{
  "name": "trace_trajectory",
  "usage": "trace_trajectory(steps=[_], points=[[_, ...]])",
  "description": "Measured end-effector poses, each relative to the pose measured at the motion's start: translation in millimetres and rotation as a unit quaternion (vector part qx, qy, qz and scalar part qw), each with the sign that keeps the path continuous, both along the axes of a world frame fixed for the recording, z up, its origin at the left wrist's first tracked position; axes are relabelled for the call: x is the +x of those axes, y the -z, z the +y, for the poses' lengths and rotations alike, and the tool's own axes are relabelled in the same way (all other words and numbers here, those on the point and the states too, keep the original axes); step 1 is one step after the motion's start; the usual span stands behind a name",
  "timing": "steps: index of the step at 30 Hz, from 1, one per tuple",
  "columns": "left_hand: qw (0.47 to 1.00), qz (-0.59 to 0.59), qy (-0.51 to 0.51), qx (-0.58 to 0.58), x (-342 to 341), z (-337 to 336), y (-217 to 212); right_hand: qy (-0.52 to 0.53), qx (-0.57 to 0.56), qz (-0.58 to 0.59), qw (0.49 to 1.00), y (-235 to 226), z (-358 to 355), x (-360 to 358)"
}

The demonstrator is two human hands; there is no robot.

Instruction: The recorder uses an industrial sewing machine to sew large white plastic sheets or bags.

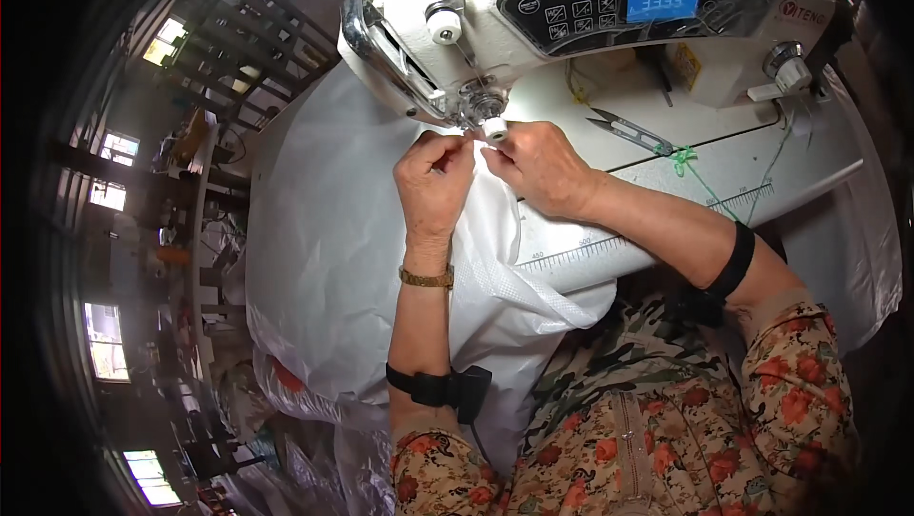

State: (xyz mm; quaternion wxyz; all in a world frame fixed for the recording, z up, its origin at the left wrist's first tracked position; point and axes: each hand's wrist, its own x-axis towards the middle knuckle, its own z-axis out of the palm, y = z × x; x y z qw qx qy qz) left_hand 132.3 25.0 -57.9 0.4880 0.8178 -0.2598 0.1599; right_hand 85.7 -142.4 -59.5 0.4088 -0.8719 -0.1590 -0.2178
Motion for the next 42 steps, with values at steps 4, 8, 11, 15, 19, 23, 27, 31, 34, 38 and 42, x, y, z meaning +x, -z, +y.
trace_trajectory(steps=[4, 8, 11, 15, 19, 23, 27, 31, 34, 38, 42], points=[[1.0, 0.012, 0.003, 0.003, -1, 1, -2, 0.012, 0.002, 0.016, 1.0, 0, -1, 2], [1.0, -0.007, -0.027, -0.007, -4, -1, -4, 0.038, 0.02, -0.009, 0.999, 0, 3, 6], [0.999, -0.003, -0.038, -0.03, -8, -4, -5, 0.038, 0.018, -0.014, 0.999, 2, 4, 6], [0.997, -0.005, 0.015, -0.08, -9, -6, -6, 0.023, 0.028, -0.037, 0.999, 4, 2, 8], [0.993, 0.001, 0.002, -0.119, -5, -7, -3, 0.03, 0.099, 0.017, 0.994, 4, 3, 10], [0.994, -0.026, -0.007, -0.105, -3, -6, -1, 0.08, 0.189, 0.047, 0.978, 3, 17, 8], [0.997, -0.052, -0.014, -0.055, -4, -4, -2, 0.116, 0.278, 0.082, 0.95, 5, 31, 8], [0.996, -0.082, -0.014, -0.025, -5, -6, -2, 0.12, 0.349, 0.102, 0.924, 10, 32, 16], [0.996, -0.09, -0.017, -0.019, -4, -6, -2, 0.091, 0.335, 0.102, 0.932, 14, 33, 22], [0.996, -0.069, -0.044, -0.043, -4, -6, -2, 0.093, 0.302, 0.19, 0.929, 18, 31, 30], [0.994, -0.076, -0.057, -0.05, -4, -4, 0, 0.062, 0.328, 0.215, 0.918, 15, 31, 36]])
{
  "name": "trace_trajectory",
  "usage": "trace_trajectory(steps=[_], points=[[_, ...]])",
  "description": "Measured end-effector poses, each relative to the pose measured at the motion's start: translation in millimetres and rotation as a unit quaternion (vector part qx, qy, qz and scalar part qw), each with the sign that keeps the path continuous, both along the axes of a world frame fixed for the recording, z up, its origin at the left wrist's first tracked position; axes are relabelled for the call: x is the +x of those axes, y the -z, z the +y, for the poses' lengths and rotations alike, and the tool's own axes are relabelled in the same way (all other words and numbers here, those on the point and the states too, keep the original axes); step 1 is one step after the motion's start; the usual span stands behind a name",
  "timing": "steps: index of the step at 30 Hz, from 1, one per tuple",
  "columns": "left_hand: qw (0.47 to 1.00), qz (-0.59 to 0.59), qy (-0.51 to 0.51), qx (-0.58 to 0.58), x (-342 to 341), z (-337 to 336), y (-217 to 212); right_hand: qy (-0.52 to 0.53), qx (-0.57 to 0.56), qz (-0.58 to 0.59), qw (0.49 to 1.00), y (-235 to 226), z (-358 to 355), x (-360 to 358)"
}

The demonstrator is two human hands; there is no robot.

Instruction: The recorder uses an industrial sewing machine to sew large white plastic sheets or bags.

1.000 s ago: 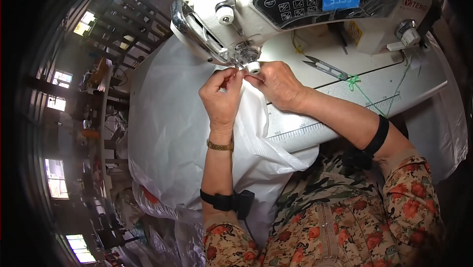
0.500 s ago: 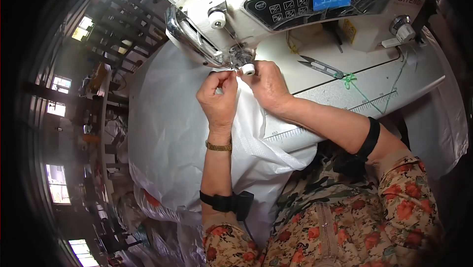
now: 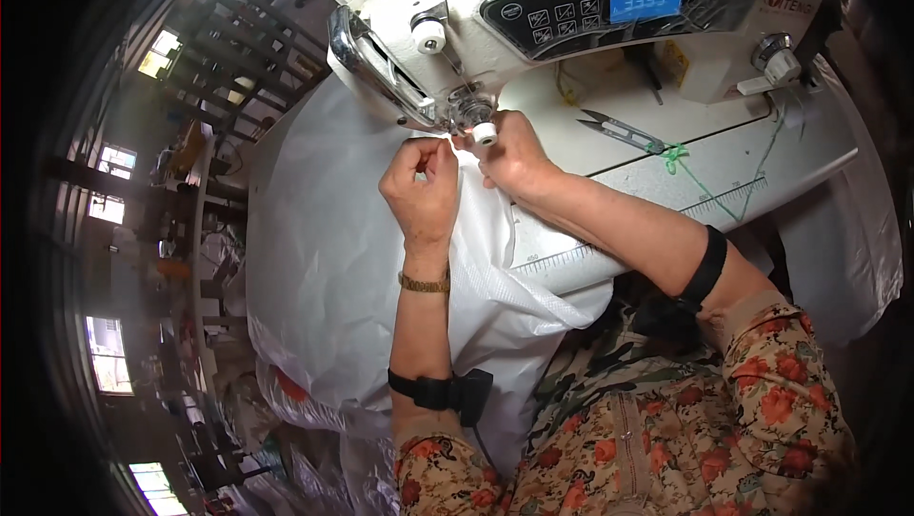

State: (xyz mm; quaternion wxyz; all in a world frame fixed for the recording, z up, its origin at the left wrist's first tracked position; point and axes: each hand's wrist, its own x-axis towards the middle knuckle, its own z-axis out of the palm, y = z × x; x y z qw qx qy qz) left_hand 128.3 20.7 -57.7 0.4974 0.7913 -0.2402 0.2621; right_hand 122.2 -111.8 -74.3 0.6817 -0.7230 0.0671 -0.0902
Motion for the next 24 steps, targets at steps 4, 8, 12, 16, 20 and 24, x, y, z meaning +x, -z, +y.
trace_trajectory(steps=[4, 8, 12, 16, 20, 24], points=[[0.999, 0.005, -0.043, -0.012, 5, -1, 2, -0.036, 0.084, 0.079, 0.993, -7, -6, -5], [0.998, 0.046, -0.047, -0.003, 6, 2, 3, -0.072, 0.106, 0.081, 0.988, -13, -12, -8], [0.997, 0.058, -0.023, -0.044, 6, 1, 4, -0.055, 0.103, 0.068, 0.991, -12, -12, -12], [0.998, 0.052, -0.008, -0.031, 6, -2, 5, -0.03, 0.117, 0.052, 0.991, -9, -11, -15], [0.998, 0.058, 0.0, -0.01, 7, 2, 6, 0.005, 0.067, 0.012, 0.998, -8, -7, -17], [0.995, 0.094, 0.015, 0.019, 8, 7, 7, 0.02, 0.036, 0.013, 0.999, -12, -7, -19]])
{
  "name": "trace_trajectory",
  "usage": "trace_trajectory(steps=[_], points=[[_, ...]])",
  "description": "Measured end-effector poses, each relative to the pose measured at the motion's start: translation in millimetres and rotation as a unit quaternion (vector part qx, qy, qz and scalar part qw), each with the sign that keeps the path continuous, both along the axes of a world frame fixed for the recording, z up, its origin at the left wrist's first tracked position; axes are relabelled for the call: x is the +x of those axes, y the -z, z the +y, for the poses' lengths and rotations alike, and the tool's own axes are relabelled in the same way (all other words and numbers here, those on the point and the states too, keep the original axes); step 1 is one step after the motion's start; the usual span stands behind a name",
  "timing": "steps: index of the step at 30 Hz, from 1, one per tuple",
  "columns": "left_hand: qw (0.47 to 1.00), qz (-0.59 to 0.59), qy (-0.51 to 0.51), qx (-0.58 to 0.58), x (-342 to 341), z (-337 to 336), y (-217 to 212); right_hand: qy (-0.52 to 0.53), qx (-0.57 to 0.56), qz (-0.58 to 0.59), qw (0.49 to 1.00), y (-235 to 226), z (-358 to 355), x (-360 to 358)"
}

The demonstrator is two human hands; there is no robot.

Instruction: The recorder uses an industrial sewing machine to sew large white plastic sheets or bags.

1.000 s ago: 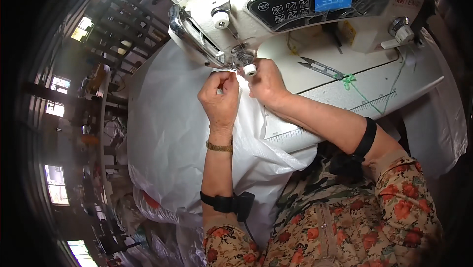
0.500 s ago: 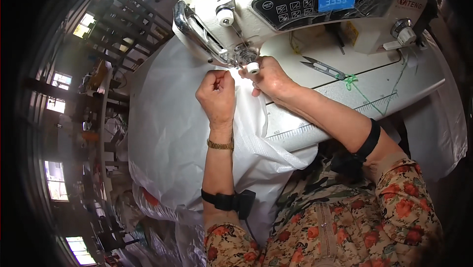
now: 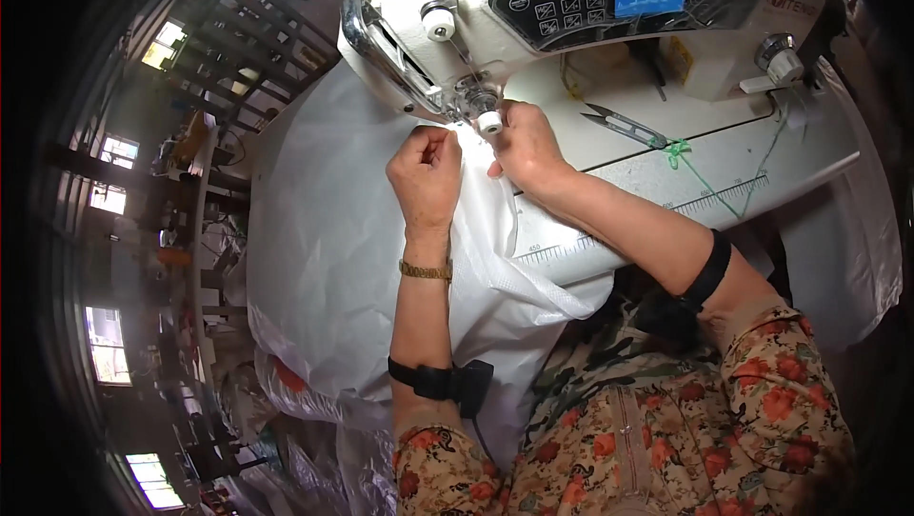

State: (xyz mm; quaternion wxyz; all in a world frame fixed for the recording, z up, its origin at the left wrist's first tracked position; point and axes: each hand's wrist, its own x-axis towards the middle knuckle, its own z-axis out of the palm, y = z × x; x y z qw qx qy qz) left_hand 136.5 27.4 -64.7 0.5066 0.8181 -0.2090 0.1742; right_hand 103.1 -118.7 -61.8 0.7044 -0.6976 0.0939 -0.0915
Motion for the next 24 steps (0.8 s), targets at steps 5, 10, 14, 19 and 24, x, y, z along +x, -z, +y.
trace_trajectory(steps=[5, 10, 14, 19, 24], points=[[0.999, 0.027, 0.021, -0.027, 4, 0, 3, 0.032, 0.007, 0.017, 0.999, -8, -4, -11], [0.999, 0.031, 0.019, -0.015, 4, 0, 3, 0.037, -0.072, -0.022, 0.996, -8, -9, -28], [0.998, 0.028, 0.056, -0.03, -3, 2, -8, -0.01, -0.049, -0.073, 0.996, -1, -20, -47], [0.957, -0.12, 0.161, 0.21, -38, 11, -30, -0.056, -0.043, -0.133, 0.989, 4, -33, -62], [0.933, -0.02, 0.13, 0.336, -76, 8, -58, 0.006, -0.149, -0.138, 0.979, 4, -35, -69]])
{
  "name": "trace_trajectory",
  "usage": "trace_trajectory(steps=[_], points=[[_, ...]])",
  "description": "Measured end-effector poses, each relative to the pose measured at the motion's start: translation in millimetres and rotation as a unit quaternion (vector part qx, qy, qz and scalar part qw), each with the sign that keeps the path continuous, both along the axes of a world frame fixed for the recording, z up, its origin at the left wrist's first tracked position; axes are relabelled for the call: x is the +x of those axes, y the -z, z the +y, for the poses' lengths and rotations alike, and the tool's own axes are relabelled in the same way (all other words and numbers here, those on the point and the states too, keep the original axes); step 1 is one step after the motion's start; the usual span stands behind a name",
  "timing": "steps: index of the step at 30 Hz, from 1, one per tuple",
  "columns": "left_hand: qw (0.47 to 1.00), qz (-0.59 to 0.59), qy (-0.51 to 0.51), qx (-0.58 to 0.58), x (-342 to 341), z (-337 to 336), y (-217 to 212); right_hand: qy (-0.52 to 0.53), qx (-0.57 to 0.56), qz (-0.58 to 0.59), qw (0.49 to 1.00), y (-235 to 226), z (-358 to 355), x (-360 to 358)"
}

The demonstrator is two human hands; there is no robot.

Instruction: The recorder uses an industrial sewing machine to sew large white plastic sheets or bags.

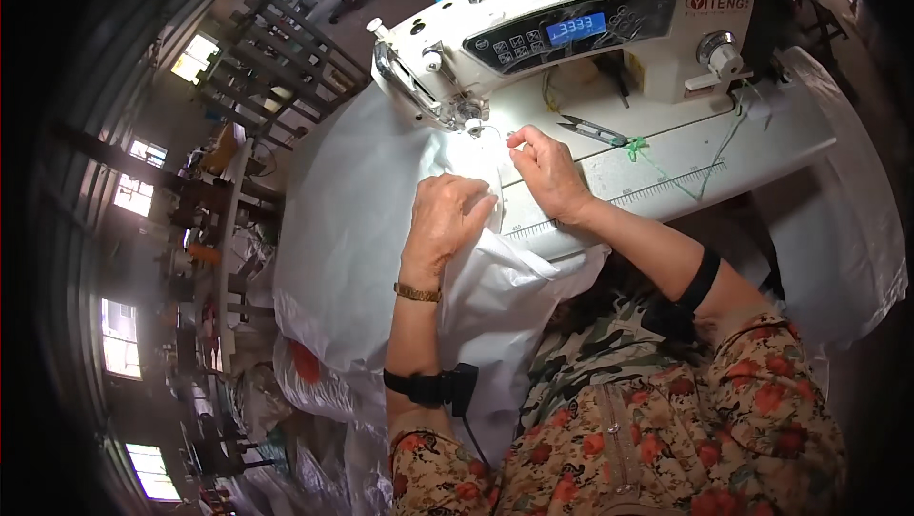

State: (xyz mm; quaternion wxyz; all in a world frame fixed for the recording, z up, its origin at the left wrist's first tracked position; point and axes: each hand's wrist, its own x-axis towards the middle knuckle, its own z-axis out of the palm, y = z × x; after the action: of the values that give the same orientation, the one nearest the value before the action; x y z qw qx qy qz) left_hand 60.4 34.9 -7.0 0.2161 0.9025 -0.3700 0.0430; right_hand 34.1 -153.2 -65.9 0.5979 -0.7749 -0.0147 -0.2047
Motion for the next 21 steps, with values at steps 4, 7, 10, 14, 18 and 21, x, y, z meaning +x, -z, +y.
trace_trajectory(steps=[4, 7, 10, 14, 18, 21], points=[[0.992, -0.069, -0.026, 0.105, -23, -10, -5, 0.055, -0.072, 0.02, 0.996, -4, 7, -1], [0.977, -0.15, -0.049, 0.14, -35, -21, 10, 0.1, -0.132, 0.022, 0.986, -7, 10, -4], [0.968, -0.211, -0.088, 0.106, -41, -23, 26, 0.116, -0.192, 0.027, 0.974, -8, 12, -8], [0.969, -0.197, -0.133, 0.063, -41, -22, 42, 0.135, -0.268, -0.033, 0.953, -4, 13, -10], [0.965, -0.208, -0.155, 0.033, -42, -23, 50, 0.134, -0.363, -0.019, 0.922, 3, 12, -7], [0.963, -0.214, -0.16, 0.046, -43, -23, 50, 0.117, -0.399, -0.019, 0.909, 5, 14, -5]])
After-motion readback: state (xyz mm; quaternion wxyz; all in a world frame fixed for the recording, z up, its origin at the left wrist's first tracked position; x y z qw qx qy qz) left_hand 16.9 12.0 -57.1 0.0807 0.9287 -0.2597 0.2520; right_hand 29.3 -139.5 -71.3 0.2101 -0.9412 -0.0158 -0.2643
